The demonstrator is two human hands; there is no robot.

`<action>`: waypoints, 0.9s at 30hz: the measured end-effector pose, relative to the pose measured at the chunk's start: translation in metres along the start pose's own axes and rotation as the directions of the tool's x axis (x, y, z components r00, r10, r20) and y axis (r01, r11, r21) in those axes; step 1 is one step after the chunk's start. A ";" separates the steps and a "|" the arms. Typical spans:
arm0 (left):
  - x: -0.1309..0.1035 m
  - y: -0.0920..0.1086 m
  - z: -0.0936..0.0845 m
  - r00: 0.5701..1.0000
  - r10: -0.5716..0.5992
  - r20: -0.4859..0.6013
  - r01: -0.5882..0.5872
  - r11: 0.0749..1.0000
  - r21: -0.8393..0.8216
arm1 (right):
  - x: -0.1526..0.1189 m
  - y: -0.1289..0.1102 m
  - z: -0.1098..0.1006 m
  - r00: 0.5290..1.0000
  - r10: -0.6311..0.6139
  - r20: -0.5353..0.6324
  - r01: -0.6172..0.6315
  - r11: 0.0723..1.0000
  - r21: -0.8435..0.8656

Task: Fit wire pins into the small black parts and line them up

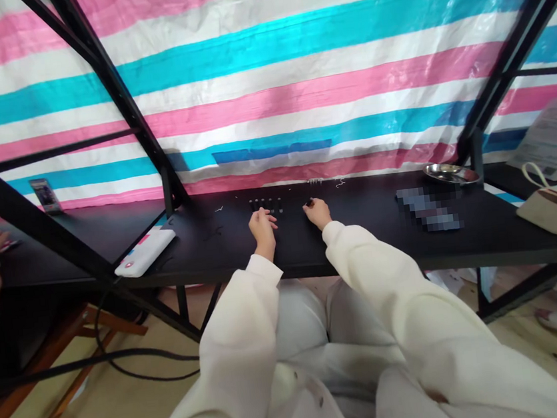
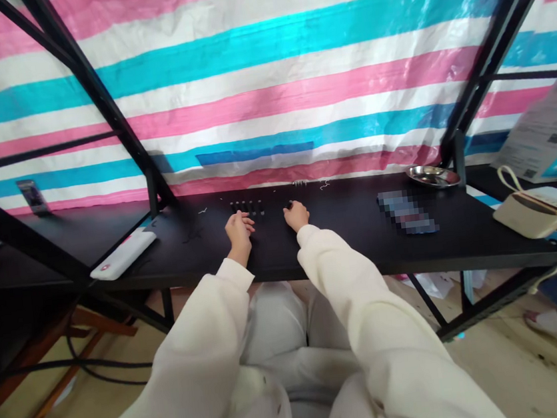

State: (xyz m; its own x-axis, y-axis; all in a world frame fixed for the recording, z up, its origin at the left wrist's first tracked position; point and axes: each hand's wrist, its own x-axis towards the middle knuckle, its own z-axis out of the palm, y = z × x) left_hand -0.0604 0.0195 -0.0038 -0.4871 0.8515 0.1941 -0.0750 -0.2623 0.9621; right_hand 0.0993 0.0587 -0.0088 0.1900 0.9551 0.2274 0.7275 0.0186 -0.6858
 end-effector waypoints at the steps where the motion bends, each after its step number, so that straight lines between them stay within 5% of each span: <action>1: -0.001 -0.001 0.001 0.999 0.022 0.026 -0.022 1.000 0.014 | 0.000 -0.006 0.004 1.000 -0.002 0.025 0.002 1.000 -0.032; 11: -0.017 0.005 0.007 0.963 0.100 0.252 -0.162 0.958 0.238 | 0.003 -0.039 0.033 0.987 -0.090 0.134 0.113 0.978 -0.175; 21: -0.017 0.003 0.006 0.921 0.198 0.335 -0.328 0.859 0.394 | -0.007 -0.033 0.012 0.965 -0.132 0.228 0.202 0.925 -0.322; 24: -0.021 0.002 0.006 0.853 0.253 0.456 -0.479 0.725 0.494 | -0.025 -0.023 -0.006 0.940 -0.221 0.262 0.314 0.861 -0.400; 27: -0.030 0.003 0.008 0.671 0.273 0.690 -0.705 0.523 0.479 | -0.046 -0.007 -0.024 0.876 -0.364 0.316 0.474 0.771 -0.425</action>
State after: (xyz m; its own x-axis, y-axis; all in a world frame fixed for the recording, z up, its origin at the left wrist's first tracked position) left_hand -0.0390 -0.0028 -0.0055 0.2529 0.8125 0.5251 0.7208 -0.5203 0.4579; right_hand 0.1017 0.0072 0.0022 -0.3067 0.9233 0.2311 0.9313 0.3412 -0.1272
